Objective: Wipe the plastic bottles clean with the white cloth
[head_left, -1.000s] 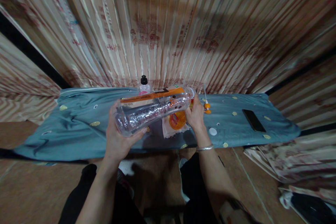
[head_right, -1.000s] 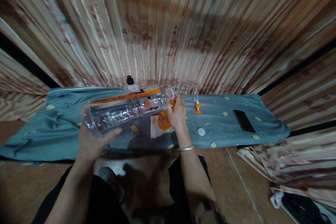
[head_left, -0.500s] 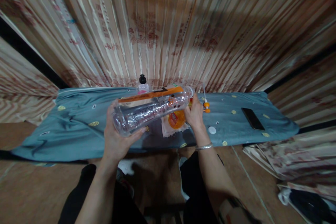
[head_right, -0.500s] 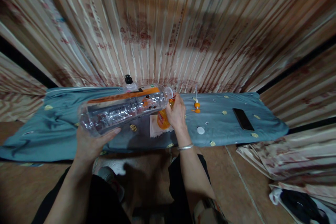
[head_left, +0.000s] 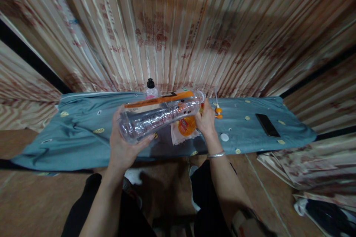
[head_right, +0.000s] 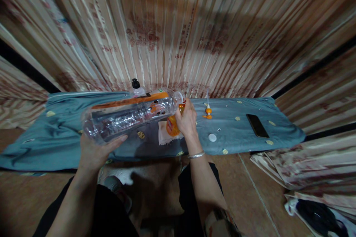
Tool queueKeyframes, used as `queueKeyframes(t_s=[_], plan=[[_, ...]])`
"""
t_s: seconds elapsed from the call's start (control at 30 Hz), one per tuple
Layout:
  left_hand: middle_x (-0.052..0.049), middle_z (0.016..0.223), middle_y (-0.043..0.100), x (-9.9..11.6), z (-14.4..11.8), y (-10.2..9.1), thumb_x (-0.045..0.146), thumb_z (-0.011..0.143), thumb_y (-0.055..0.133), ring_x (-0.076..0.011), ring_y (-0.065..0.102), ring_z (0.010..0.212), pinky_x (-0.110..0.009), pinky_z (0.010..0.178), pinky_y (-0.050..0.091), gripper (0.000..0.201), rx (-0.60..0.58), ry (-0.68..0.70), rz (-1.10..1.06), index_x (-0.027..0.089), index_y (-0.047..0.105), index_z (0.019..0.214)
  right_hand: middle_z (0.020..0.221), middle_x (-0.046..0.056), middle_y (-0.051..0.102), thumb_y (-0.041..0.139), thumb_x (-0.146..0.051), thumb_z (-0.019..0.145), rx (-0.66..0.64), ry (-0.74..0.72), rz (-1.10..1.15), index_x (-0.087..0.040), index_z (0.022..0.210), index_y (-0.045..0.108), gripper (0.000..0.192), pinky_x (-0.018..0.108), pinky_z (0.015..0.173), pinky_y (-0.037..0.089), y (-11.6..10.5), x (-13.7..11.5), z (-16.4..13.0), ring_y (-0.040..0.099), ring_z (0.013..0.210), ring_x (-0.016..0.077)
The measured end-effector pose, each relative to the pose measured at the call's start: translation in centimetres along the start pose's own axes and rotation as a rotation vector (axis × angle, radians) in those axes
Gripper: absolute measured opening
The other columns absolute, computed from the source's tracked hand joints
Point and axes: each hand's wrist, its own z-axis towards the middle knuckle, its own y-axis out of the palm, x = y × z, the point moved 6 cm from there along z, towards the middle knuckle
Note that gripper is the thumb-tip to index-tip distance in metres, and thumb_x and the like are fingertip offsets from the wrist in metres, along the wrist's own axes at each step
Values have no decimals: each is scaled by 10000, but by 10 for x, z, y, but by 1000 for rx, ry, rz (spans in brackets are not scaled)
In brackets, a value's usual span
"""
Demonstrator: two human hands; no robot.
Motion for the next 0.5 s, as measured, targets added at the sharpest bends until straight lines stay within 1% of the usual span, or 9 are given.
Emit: queueKeyframes(t_s=[0.07,0.23,0.37,0.5], plan=[[-166,1548,574,0,0,1,566,580,988,-401,578,1448,-621,1253,433,1134,-3,-9,-12,258,465,1537,992,97,736,521,-408,1005,-7,0,-4,-228,1111,576,217,439,860,566,0,0,0,699,942,300],[-168,1517,597,2,1,2,580,584,982,-387,612,1411,-597,1225,476,1118,-11,-19,-27,244,478,1523,984,93,735,524,-405,1006,-5,-10,-16,-229,1100,576,206,427,851,565,0,0,0,701,940,295],[-160,1524,591,3,1,2,567,578,988,-386,587,1441,-598,1251,443,1117,-5,-21,-39,250,477,1520,988,91,736,522,-402,1007,-1,-14,-17,-230,1099,575,203,424,851,565,0,0,0,702,942,291],[-164,1540,583,3,1,2,562,571,994,-391,586,1443,-603,1243,452,1126,-9,-15,-27,252,470,1519,1016,106,740,519,-402,1004,-23,-9,-5,-224,1114,577,217,443,869,572,1,0,0,703,960,298]])
